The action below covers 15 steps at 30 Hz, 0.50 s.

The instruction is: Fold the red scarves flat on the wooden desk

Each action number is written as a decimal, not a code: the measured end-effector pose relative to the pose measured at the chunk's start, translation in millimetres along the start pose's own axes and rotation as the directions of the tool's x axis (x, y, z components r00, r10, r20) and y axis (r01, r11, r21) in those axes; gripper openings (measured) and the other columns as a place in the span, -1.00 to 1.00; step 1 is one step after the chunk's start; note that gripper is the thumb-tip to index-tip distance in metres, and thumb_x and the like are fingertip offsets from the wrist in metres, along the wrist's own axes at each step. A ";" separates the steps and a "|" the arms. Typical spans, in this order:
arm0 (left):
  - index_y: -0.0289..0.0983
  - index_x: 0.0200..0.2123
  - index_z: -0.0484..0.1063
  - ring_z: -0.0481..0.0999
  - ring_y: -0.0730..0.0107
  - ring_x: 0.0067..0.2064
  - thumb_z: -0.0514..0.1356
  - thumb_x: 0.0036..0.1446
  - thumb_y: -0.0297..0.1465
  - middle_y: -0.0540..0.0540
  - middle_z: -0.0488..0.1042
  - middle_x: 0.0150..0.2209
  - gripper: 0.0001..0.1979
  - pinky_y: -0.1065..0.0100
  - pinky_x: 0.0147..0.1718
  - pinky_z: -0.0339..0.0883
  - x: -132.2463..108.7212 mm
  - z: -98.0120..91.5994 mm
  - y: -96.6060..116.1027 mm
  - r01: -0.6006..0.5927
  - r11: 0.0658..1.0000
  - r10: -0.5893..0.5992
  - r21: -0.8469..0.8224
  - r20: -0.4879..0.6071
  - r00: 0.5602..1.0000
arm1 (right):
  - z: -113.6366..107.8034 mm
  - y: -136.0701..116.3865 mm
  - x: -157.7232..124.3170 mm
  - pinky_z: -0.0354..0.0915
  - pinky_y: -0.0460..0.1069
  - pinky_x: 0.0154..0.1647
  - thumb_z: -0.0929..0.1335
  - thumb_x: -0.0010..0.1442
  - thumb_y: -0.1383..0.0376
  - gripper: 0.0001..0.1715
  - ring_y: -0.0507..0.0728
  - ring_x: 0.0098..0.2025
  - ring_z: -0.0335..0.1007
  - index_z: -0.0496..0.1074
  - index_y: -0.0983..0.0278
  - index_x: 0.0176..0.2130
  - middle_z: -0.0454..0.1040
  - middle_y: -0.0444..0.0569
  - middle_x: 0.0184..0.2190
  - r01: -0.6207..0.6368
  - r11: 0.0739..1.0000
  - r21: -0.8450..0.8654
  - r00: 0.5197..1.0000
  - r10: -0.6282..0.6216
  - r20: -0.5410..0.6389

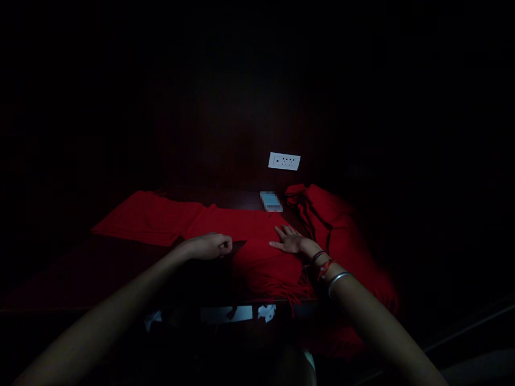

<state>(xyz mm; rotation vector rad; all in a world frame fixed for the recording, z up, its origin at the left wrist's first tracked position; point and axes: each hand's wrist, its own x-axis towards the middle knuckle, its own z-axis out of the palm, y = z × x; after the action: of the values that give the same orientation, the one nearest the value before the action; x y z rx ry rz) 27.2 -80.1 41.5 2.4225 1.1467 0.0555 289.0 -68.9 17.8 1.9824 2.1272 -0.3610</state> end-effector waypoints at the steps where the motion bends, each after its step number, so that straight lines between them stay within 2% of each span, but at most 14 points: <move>1: -0.26 -0.32 0.34 0.36 0.39 -0.41 -0.07 0.03 -0.22 -0.05 0.40 -0.43 -0.70 0.43 -0.47 0.16 0.1 5.3 5.5 0.050 0.998 -0.049 0.024 -0.063 0.997 | 1.6 -1.1 -0.2 -0.32 0.16 0.12 -0.01 -0.03 -0.22 -0.02 0.24 0.20 -0.50 -0.31 0.29 0.18 -0.36 0.12 0.20 -0.004 1.000 0.003 1.000 0.004 -0.012; 2: -0.28 -0.28 0.33 0.38 0.33 -0.37 -0.08 0.02 -0.15 -0.10 0.41 -0.38 -0.63 0.40 -0.45 0.17 1.3 11.4 11.5 0.102 0.994 -0.096 0.046 -0.113 0.989 | 3.5 -2.2 -0.5 -0.33 0.16 0.12 -0.02 -0.02 -0.21 -0.04 0.24 0.20 -0.51 -0.31 0.29 0.18 -0.36 0.12 0.20 -0.009 1.000 0.006 1.000 0.009 -0.025; 4: -0.31 -0.16 0.27 0.38 0.22 -0.28 0.05 -0.10 -0.10 -0.17 0.40 -0.29 -0.51 0.37 -0.40 0.18 5.5 22.7 22.5 0.162 0.984 -0.148 0.074 -0.159 0.976 | 8.1 -4.1 -1.0 -0.32 0.17 0.12 -0.04 0.00 -0.20 -0.05 0.24 0.20 -0.51 -0.29 0.31 0.18 -0.34 0.13 0.20 -0.017 1.000 0.014 0.998 0.018 -0.065; 6: -0.31 -0.07 0.21 0.37 0.21 -0.23 0.16 -0.20 -0.20 -0.16 0.39 -0.26 -0.43 0.38 -0.37 0.20 9.1 27.1 29.4 0.143 0.989 -0.137 0.031 -0.154 0.979 | 12.8 -4.6 -1.6 -0.32 0.17 0.11 -0.05 0.01 -0.19 -0.07 0.25 0.20 -0.50 -0.27 0.31 0.18 -0.32 0.13 0.20 -0.016 1.000 0.025 0.993 0.019 -0.113; 9: -0.30 -0.04 0.17 0.39 0.34 -0.30 0.10 -0.12 -0.35 -0.08 0.39 -0.32 -0.50 0.42 -0.40 0.23 5.7 15.8 32.0 0.093 0.954 -0.140 -0.284 -0.150 0.979 | 14.8 -1.0 -2.9 -0.31 0.18 0.11 -0.04 0.02 -0.18 -0.08 0.26 0.19 -0.46 -0.21 0.33 0.18 -0.28 0.15 0.19 0.011 0.999 0.046 0.983 -0.002 -0.183; 12: -0.27 -0.06 0.17 0.40 0.42 -0.30 0.00 -0.01 -0.39 -0.07 0.40 -0.28 -0.62 0.42 -0.36 0.27 -7.5 -4.5 28.1 0.046 0.779 -0.169 -0.625 -0.139 0.976 | 5.7 4.9 -5.0 -0.20 0.11 0.11 0.01 0.05 -0.13 -0.14 0.24 0.17 -0.26 -0.06 0.37 0.15 -0.10 0.18 0.15 0.125 0.989 0.082 0.974 -0.107 -0.200; 14: -0.25 -0.11 0.22 0.40 0.42 -0.25 -0.02 -0.01 -0.41 -0.07 0.41 -0.24 -0.67 0.42 -0.31 0.27 -15.1 -12.2 21.1 0.060 0.706 -0.178 -0.705 -0.096 0.979 | -3.3 6.2 -6.1 -0.07 0.03 0.07 0.06 0.09 -0.05 -0.26 0.18 0.11 -0.04 0.07 0.37 0.10 0.07 0.17 0.08 0.211 0.973 0.095 0.956 -0.185 -0.229; 15: -0.26 -0.15 0.26 0.40 0.40 -0.23 -0.02 -0.02 -0.41 -0.08 0.41 -0.23 -0.69 0.42 -0.29 0.27 -17.2 -13.1 16.0 0.088 0.709 -0.190 -0.699 -0.069 0.979 | -7.0 5.3 -6.3 -0.02 0.01 0.04 0.08 0.10 -0.01 -0.32 0.17 0.07 0.03 0.11 0.35 0.07 0.12 0.16 0.05 0.222 0.971 0.087 0.946 -0.192 -0.262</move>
<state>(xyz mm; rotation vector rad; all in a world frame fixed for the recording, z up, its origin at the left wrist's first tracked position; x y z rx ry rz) 24.5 -96.6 62.6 1.6670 1.1024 0.5219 294.8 -72.3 26.3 1.9601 2.5395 -0.2829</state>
